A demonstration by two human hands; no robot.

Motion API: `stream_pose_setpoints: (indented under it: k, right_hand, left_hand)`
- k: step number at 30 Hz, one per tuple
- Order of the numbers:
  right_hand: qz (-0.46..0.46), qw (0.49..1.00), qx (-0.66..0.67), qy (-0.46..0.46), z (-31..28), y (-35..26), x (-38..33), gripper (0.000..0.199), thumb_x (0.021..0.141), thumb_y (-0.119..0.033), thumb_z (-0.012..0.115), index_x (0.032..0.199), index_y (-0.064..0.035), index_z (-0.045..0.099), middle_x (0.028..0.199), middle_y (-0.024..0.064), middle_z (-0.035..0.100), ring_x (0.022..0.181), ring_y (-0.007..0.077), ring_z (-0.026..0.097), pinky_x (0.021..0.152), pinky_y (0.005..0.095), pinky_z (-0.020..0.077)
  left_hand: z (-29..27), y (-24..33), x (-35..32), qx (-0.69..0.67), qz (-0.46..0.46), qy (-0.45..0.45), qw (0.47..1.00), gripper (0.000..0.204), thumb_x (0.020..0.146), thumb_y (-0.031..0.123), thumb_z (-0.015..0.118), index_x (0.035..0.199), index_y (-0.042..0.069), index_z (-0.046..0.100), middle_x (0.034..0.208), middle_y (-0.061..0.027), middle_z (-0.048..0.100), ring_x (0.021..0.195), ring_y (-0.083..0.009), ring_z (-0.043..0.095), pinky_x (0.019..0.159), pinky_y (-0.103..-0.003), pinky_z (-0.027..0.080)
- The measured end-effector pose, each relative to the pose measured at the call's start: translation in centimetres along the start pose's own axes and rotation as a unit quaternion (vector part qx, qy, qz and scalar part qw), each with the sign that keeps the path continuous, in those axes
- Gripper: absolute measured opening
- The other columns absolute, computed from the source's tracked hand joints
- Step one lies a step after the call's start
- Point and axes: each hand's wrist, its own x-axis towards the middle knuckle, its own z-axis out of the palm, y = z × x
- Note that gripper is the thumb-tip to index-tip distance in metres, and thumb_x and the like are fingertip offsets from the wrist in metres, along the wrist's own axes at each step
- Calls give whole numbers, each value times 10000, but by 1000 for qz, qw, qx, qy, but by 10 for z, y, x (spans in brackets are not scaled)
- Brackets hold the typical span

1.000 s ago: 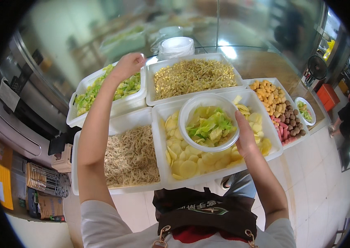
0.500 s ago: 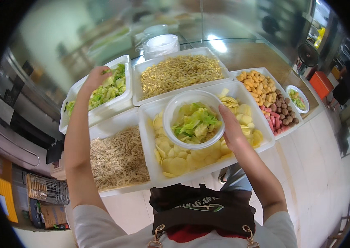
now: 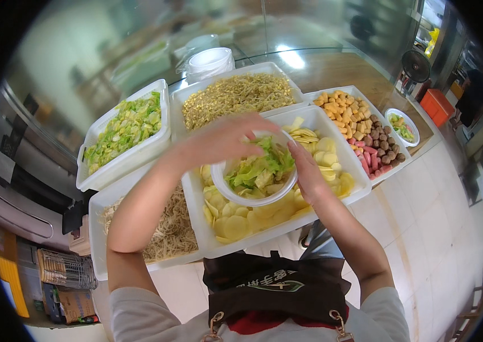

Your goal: The person assembles multiple bowls of food by hand, adding sliced potatoes, bean sprouts, shredded vegetables, and lettuce from separate containers. They place each completed bowl on a nearby table.

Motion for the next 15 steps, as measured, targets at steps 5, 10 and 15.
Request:
stream_pose_setpoints:
  k: [5, 10, 15]
  right_hand:
    - [5, 994, 93, 51, -6, 10, 0, 558, 945, -375, 473, 1350, -2, 385, 1342, 117, 443, 1216, 211, 422, 1027, 321, 320]
    - [-30, 983, 145, 107, 6, -5, -5, 510, 955, -330, 475, 1340, -8, 379, 1301, 109, 483, 1173, 217, 492, 994, 351, 401]
    - [-25, 982, 129, 137, -4, 1, -7, 507, 959, -325, 467, 1342, -5, 374, 1309, 108, 475, 1182, 213, 483, 998, 349, 396]
  left_hand:
    - [-43, -25, -37, 41, -223, 49, 973, 124, 817, 78, 627, 938, 50, 630, 906, -93, 632, 769, -245, 562, 732, -307, 474]
    - [36, -69, -100, 252, -217, -187, 924, 113, 798, 141, 620, 870, 55, 639, 866, -134, 646, 809, -319, 621, 725, -407, 493]
    - [29, -79, -89, 222, -233, -159, 933, 121, 791, 86, 621, 899, 31, 631, 858, -155, 636, 788, -301, 601, 693, -377, 473]
